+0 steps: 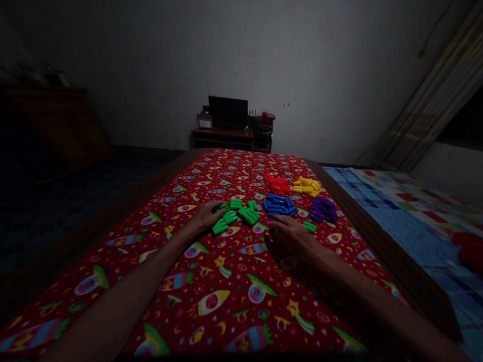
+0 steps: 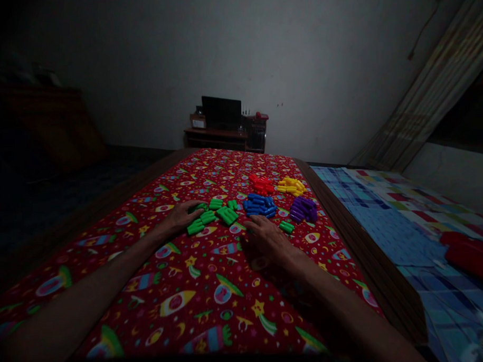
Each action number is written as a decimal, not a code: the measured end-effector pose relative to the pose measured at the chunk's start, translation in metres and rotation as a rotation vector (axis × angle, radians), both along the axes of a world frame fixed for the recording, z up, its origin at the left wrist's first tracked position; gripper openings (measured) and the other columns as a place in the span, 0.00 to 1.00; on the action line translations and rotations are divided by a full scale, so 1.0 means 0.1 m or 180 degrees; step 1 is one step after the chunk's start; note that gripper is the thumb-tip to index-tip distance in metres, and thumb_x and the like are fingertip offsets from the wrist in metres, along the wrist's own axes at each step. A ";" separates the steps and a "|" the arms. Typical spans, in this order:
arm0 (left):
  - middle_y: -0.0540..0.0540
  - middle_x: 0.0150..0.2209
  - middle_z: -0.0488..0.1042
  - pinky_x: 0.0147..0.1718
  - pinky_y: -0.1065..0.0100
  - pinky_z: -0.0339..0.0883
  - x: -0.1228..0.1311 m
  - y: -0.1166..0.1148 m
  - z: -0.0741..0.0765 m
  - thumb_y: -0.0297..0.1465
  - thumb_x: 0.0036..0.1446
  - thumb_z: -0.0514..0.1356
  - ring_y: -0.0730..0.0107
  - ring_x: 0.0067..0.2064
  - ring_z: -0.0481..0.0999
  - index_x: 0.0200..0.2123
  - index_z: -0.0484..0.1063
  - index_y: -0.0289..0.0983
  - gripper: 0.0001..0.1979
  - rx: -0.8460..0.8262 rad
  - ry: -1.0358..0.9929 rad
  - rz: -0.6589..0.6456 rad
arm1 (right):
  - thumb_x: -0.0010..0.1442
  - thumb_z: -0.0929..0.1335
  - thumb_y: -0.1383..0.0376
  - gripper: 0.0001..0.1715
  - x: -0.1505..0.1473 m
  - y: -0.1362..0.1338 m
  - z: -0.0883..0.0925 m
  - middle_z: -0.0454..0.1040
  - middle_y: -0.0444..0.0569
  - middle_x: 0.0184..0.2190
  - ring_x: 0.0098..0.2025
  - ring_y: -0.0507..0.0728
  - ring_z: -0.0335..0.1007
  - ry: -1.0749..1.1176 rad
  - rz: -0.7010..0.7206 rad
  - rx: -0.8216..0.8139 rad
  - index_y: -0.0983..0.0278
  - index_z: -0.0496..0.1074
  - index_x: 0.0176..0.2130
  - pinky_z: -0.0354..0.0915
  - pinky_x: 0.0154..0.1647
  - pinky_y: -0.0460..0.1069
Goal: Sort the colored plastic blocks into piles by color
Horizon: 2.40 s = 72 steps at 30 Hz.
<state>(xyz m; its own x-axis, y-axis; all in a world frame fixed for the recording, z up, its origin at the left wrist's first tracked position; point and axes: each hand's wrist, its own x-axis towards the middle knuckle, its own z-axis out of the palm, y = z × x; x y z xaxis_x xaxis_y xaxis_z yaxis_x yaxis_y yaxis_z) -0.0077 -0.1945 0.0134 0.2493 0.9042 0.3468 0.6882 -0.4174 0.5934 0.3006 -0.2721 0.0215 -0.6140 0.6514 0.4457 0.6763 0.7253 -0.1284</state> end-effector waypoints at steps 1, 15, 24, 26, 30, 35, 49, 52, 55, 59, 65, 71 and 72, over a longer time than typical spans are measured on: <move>0.43 0.44 0.79 0.45 0.63 0.69 0.00 0.00 0.00 0.43 0.53 0.54 0.59 0.42 0.76 0.44 0.75 0.35 0.22 0.0011 -0.0001 0.0010 | 0.65 0.60 0.66 0.17 0.14 -0.03 0.00 0.71 0.55 0.49 0.49 0.58 0.67 -0.0064 -0.0138 -0.0027 0.62 0.70 0.51 0.66 0.49 0.53; 0.43 0.38 0.75 0.46 0.59 0.68 0.05 0.00 0.04 0.42 0.56 0.58 0.60 0.44 0.73 0.34 0.78 0.38 0.14 0.1216 -0.0351 -0.0019 | 0.64 0.61 0.65 0.15 0.38 -0.02 0.22 0.77 0.55 0.43 0.42 0.58 0.74 0.0333 -0.0253 0.0108 0.63 0.72 0.47 0.69 0.42 0.51; 0.47 0.35 0.75 0.37 0.70 0.69 0.67 -0.64 0.16 0.33 0.58 0.60 0.69 0.37 0.75 0.35 0.76 0.38 0.06 0.0625 -0.0166 -0.1341 | 0.63 0.64 0.67 0.17 -0.28 -0.01 0.15 0.78 0.53 0.42 0.40 0.55 0.74 0.0265 0.0234 0.0124 0.63 0.69 0.52 0.67 0.38 0.47; 0.47 0.35 0.76 0.37 0.69 0.69 0.75 -0.71 0.13 0.32 0.58 0.60 0.68 0.38 0.75 0.37 0.75 0.38 0.06 0.0451 -0.0177 -0.1360 | 0.62 0.64 0.69 0.13 -0.27 -0.02 0.12 0.78 0.52 0.37 0.35 0.54 0.74 -0.0030 0.0119 0.0091 0.64 0.72 0.46 0.66 0.34 0.46; 0.45 0.40 0.76 0.41 0.66 0.69 0.68 -0.66 0.18 0.33 0.59 0.59 0.66 0.41 0.76 0.41 0.74 0.38 0.09 0.0568 -0.0146 -0.1010 | 0.62 0.64 0.68 0.10 -0.02 -0.03 0.21 0.78 0.53 0.35 0.34 0.55 0.73 0.0052 -0.0203 0.0055 0.65 0.74 0.43 0.64 0.35 0.46; 0.43 0.44 0.74 0.47 0.60 0.65 0.27 -0.43 0.27 0.39 0.60 0.57 0.60 0.47 0.71 0.40 0.75 0.40 0.12 0.0992 0.1107 -0.0571 | 0.62 0.64 0.62 0.12 0.39 0.01 0.40 0.77 0.54 0.36 0.38 0.56 0.72 0.0127 -0.0671 -0.0204 0.66 0.76 0.38 0.63 0.39 0.47; 0.42 0.37 0.77 0.40 0.63 0.68 0.30 -0.43 0.24 0.35 0.61 0.53 0.61 0.39 0.76 0.44 0.74 0.37 0.14 0.0829 0.1174 -0.0253 | 0.63 0.63 0.67 0.13 0.13 0.01 0.17 0.78 0.53 0.38 0.38 0.56 0.74 0.0853 -0.0211 0.0208 0.62 0.75 0.44 0.69 0.39 0.50; 0.42 0.38 0.78 0.39 0.64 0.69 0.42 -0.50 0.24 0.35 0.63 0.50 0.62 0.39 0.77 0.43 0.73 0.37 0.14 0.1065 0.0758 -0.0464 | 0.63 0.64 0.66 0.23 -0.08 -0.09 0.08 0.74 0.55 0.50 0.49 0.58 0.71 0.0886 0.0229 0.0321 0.62 0.65 0.58 0.69 0.47 0.54; 0.44 0.39 0.78 0.40 0.66 0.70 0.61 -0.64 0.17 0.36 0.64 0.51 0.64 0.39 0.77 0.43 0.73 0.37 0.13 0.1100 0.0322 -0.0893 | 0.64 0.64 0.64 0.29 -0.21 -0.16 0.02 0.71 0.58 0.53 0.52 0.59 0.69 0.0845 0.0426 0.0232 0.63 0.57 0.62 0.68 0.48 0.54; 0.48 0.39 0.78 0.38 0.69 0.71 0.81 -0.81 0.10 0.35 0.63 0.54 0.67 0.39 0.78 0.45 0.72 0.40 0.11 0.0680 -0.0068 -0.1281 | 0.65 0.63 0.64 0.17 -0.22 -0.22 0.08 0.77 0.52 0.39 0.37 0.55 0.73 0.0580 0.0234 -0.0167 0.63 0.68 0.53 0.66 0.36 0.48; 0.45 0.40 0.76 0.42 0.63 0.69 0.55 -0.65 0.28 0.38 0.62 0.54 0.63 0.42 0.75 0.43 0.70 0.39 0.12 0.0760 0.0338 -0.0681 | 0.61 0.65 0.67 0.09 0.12 -0.17 0.41 0.77 0.53 0.37 0.37 0.55 0.72 0.0257 -0.0123 -0.0463 0.64 0.75 0.40 0.63 0.37 0.46; 0.41 0.40 0.75 0.44 0.60 0.66 0.12 -0.34 0.23 0.41 0.60 0.55 0.58 0.43 0.72 0.39 0.74 0.37 0.15 0.0907 0.1338 -0.0388 | 0.55 0.69 0.68 0.08 0.60 -0.07 0.60 0.75 0.53 0.35 0.37 0.57 0.71 -0.0405 -0.0559 -0.0674 0.63 0.77 0.37 0.63 0.38 0.48; 0.41 0.39 0.75 0.43 0.60 0.66 0.11 -0.33 0.20 0.42 0.60 0.55 0.59 0.42 0.72 0.39 0.74 0.37 0.15 0.0872 0.1423 -0.0423 | 0.54 0.69 0.68 0.08 0.64 -0.06 0.61 0.75 0.52 0.34 0.36 0.57 0.70 -0.0481 -0.0639 -0.0719 0.63 0.77 0.37 0.63 0.37 0.48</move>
<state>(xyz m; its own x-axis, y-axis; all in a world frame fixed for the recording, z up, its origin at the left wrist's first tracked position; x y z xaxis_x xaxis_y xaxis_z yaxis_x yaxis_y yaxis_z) 0.0028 -0.2273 0.0332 0.5327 0.7462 0.3993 0.7795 -0.6163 0.1119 0.3644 -0.2784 0.0821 -0.5117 0.8379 0.1900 0.8264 0.5405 -0.1581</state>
